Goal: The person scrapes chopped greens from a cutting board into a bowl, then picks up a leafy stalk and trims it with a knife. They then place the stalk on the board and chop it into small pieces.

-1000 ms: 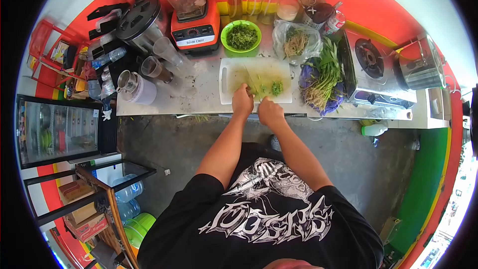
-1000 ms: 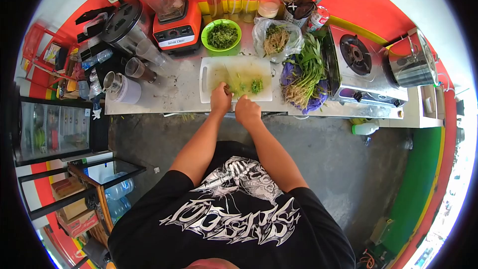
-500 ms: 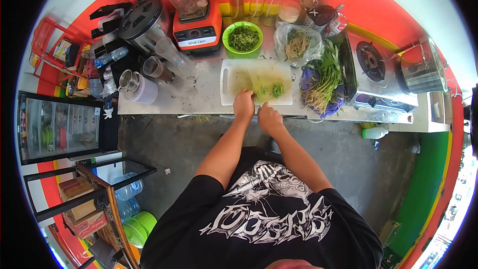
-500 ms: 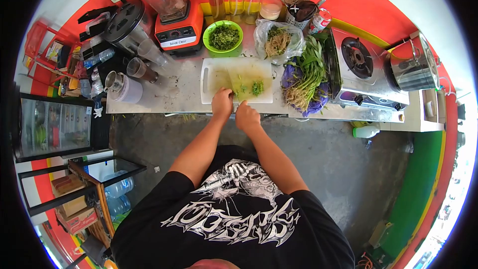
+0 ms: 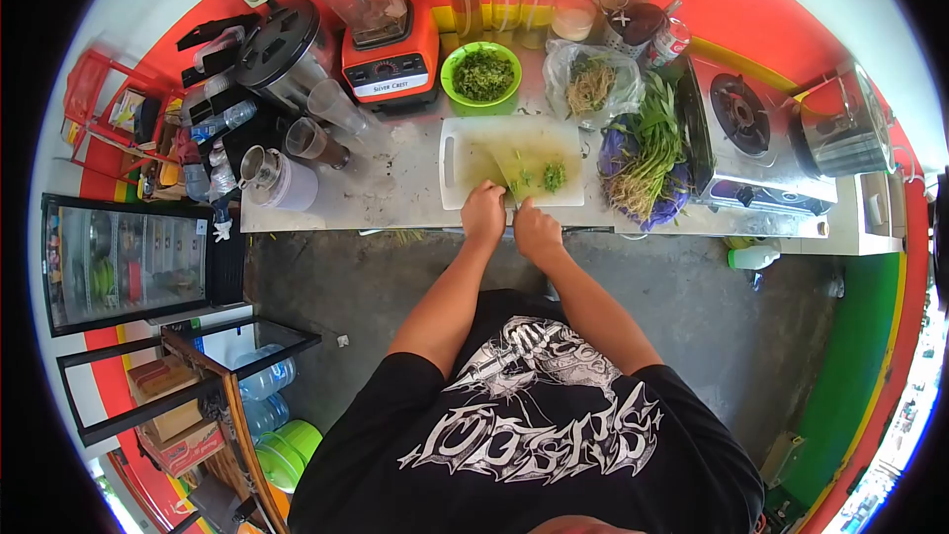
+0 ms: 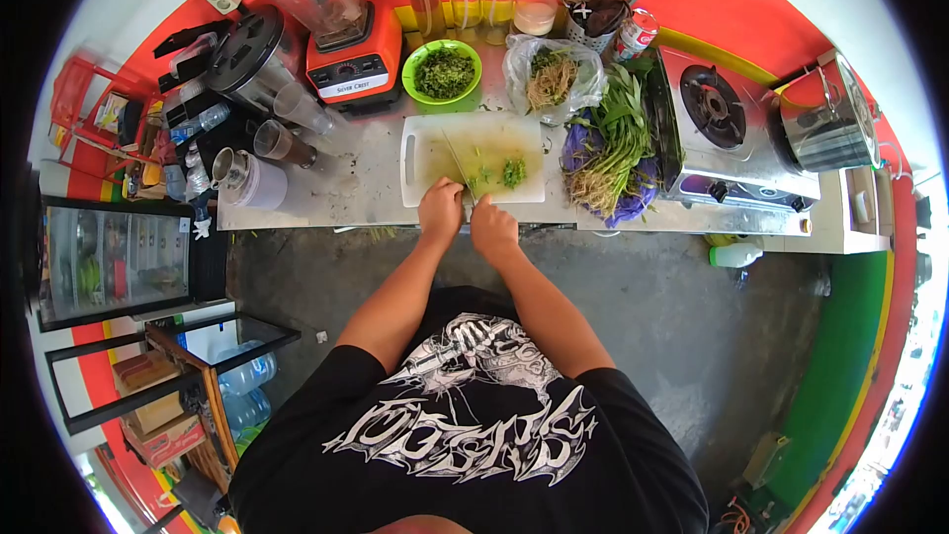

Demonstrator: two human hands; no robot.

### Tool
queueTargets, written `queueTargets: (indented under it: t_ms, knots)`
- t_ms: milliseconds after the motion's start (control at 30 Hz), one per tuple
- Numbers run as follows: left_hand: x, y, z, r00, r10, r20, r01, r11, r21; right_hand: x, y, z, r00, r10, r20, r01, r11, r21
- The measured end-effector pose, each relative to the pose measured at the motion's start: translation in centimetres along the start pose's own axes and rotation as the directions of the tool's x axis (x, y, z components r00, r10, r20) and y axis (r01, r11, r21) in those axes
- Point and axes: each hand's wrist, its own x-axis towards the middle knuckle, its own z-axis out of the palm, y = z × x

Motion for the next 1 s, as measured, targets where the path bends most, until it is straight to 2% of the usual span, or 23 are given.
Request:
queueTargets:
  t_ms: [67, 300, 400, 467, 567, 767, 867, 1000]
  knots:
    - [0.4, 0.3, -0.5, 0.999, -0.015, 0.029, 0.015, 1.0, 0.0, 1.1, -0.2, -0.6, 0.995, -0.1, -0.018, 0.097, 0.99, -0.1]
    - [0.5, 0.1, -0.8, 0.997, -0.028, 0.069, 0.027, 1.0, 0.01, -0.5, -0.6, -0.4, 0.998, -0.062, 0.002, 0.062, 0.992, -0.108]
    - [0.5, 0.0, -0.5, 0.998, -0.049, 0.032, 0.051, 0.997, -0.057, 0.3, -0.5, -0.3, 0.999, -0.037, 0.005, 0.037, 0.997, -0.06]
    - [0.7, -0.1, -0.7, 0.996, -0.074, 0.059, 0.079, 0.993, -0.09, 1.3, -0.6, -1.1, 0.989, -0.14, 0.037, 0.144, 0.98, -0.137]
    - [1.2, -0.4, -1.4, 0.986, -0.095, 0.136, 0.109, 0.99, -0.094, 1.5, -0.5, -1.0, 0.991, -0.127, 0.045, 0.131, 0.986, -0.104]
    - [1.2, -0.8, -0.9, 0.992, -0.086, 0.091, 0.096, 0.989, -0.111, -0.1, 0.1, 1.3, 0.999, -0.046, 0.0, 0.046, 0.999, -0.019]
    - [1.2, -0.4, -1.5, 0.99, -0.084, 0.115, 0.099, 0.987, -0.129, 1.5, 0.2, 0.8, 0.992, -0.125, -0.012, 0.124, 0.991, -0.058]
    - [0.6, -0.5, -1.4, 0.989, -0.084, 0.122, 0.104, 0.981, -0.167, 1.4, 0.5, 0.9, 0.992, -0.124, 0.012, 0.125, 0.99, -0.059]
